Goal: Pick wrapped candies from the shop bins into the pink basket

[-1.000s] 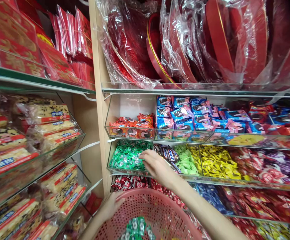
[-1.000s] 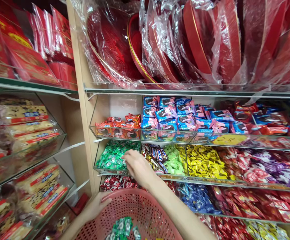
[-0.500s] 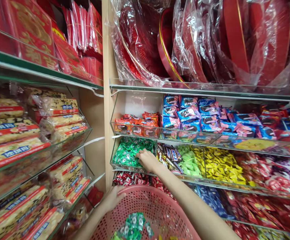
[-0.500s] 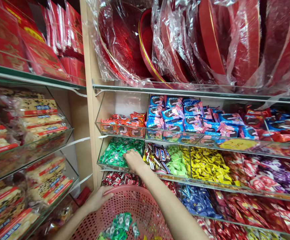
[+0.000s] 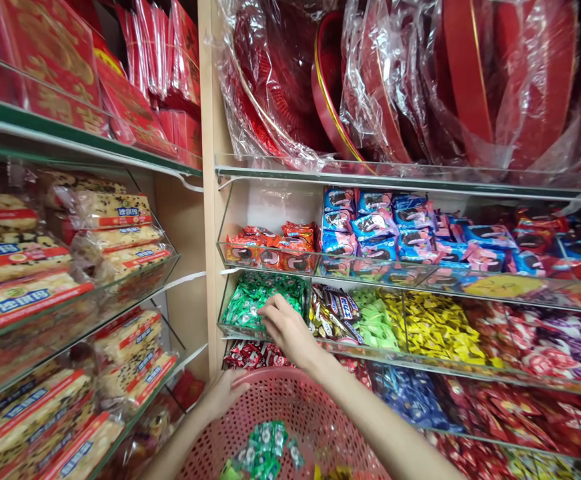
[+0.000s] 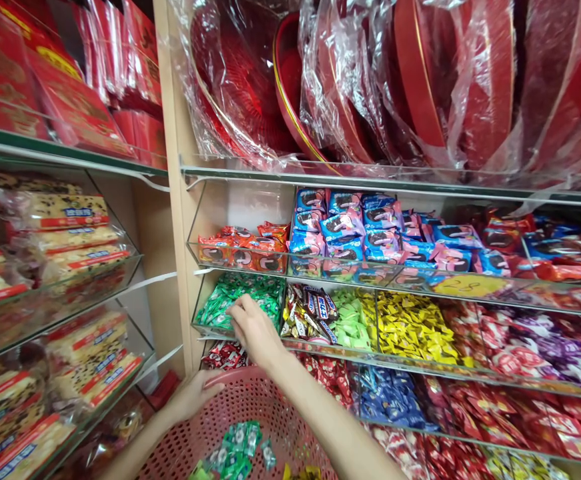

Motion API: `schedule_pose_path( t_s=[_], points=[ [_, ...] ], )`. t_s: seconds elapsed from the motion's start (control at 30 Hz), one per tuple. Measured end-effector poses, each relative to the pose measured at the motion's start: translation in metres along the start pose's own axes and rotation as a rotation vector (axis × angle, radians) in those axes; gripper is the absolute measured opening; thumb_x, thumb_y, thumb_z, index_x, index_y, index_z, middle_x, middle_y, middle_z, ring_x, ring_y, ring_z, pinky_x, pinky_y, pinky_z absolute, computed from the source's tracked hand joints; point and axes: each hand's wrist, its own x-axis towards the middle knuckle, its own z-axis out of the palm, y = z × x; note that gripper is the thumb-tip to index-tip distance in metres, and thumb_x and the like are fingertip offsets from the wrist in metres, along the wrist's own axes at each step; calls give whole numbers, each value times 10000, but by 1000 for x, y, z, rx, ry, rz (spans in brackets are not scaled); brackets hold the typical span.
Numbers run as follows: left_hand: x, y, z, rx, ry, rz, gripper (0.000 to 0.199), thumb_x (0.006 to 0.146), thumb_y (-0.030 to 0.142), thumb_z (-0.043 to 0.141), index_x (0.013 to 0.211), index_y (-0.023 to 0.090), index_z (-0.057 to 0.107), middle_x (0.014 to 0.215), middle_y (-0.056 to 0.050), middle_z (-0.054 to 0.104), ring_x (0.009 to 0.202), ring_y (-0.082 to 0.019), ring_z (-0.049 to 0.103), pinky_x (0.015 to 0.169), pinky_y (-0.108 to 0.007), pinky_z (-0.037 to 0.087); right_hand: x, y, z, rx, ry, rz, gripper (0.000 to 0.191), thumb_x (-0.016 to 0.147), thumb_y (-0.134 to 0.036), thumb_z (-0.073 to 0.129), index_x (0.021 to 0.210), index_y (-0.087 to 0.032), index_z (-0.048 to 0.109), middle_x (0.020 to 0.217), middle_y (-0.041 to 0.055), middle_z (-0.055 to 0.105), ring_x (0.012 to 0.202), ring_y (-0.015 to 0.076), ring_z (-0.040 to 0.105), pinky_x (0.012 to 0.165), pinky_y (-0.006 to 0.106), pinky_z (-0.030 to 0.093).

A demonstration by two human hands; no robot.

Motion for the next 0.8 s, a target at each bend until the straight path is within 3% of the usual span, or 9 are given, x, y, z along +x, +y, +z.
schedule_pose_path(
  t_s=[0.07, 0.17, 0.27, 0.37, 0.5, 0.6, 0.7, 0.8],
  points=[
    [1, -1, 1, 5, 24, 22, 405, 826, 469, 460, 1027, 191, 676, 870, -27, 703, 842, -204, 620, 742, -244, 432, -18, -11, 10, 387, 81, 121, 108, 851, -260, 547, 912, -199, 611, 944, 34, 548, 825, 131, 520, 725, 256, 434],
    [0, -1, 3, -11, 25, 37, 393, 827, 450, 458, 1024, 190, 678, 865, -18, 703, 852, -209, 622, 751, -249, 435, -43, -18, 27, 875, 53, 481, 284, 690, -404, 719, 829, -180, 614, 723, -15, 569, 627, 100, 517, 594, 229, 425],
    [-2, -1, 4, -45, 16, 44, 401, 834, 442, 451, 1079, 208, 665, 925, -11, 708, 902, -221, 621, 784, -263, 439, -57, -14, 35, 1103, 64, 718, 407, 550, -432, 803, 794, -171, 608, 667, -36, 577, 604, 94, 535, 626, 241, 448],
    [-3, 0, 4, -67, 29, 25, 417, 828, 454, 463, 1115, 220, 656, 996, -21, 707, 946, -230, 619, 811, -267, 443, -65, -2, 39, 1163, 89, 783, 476, 493, -423, 826, 827, -179, 593, 699, -44, 578, 610, 97, 555, 641, 261, 475],
    [-4, 1, 4, -53, 40, 0, 444, 815, 468, 485, 1153, 223, 638, 1039, -31, 702, 961, -228, 622, 823, -271, 451, -88, 26, 59, 1028, -21, 786, 464, 559, -395, 764, 911, -189, 542, 644, -57, 568, 532, 96, 523, 568, 259, 460],
    [-4, 2, 4, 4, 60, -12, 424, 822, 445, 479, 1140, 221, 647, 1062, -33, 696, 976, -228, 622, 841, -275, 448, -115, 51, 81, 652, -187, 821, 240, 658, -316, 641, 839, -188, 547, 550, -62, 531, 467, 101, 475, 506, 233, 399],
    [-4, 3, 4, 50, 90, -41, 417, 827, 434, 472, 1138, 220, 650, 1111, -36, 679, 1024, -232, 607, 860, -271, 441, -140, 69, 96, 239, -300, 803, 71, 685, -203, 543, 751, -191, 567, 623, -17, 580, 591, 136, 542, 543, 227, 381],
    [-5, 4, 4, 65, 74, -59, 418, 828, 425, 475, 1150, 218, 643, 1122, -37, 675, 1033, -226, 609, 853, -267, 442, -158, 81, 103, 85, -355, 761, 149, 630, -103, 523, 736, -189, 583, 741, 11, 630, 715, 161, 571, 595, 231, 376]
  ],
)
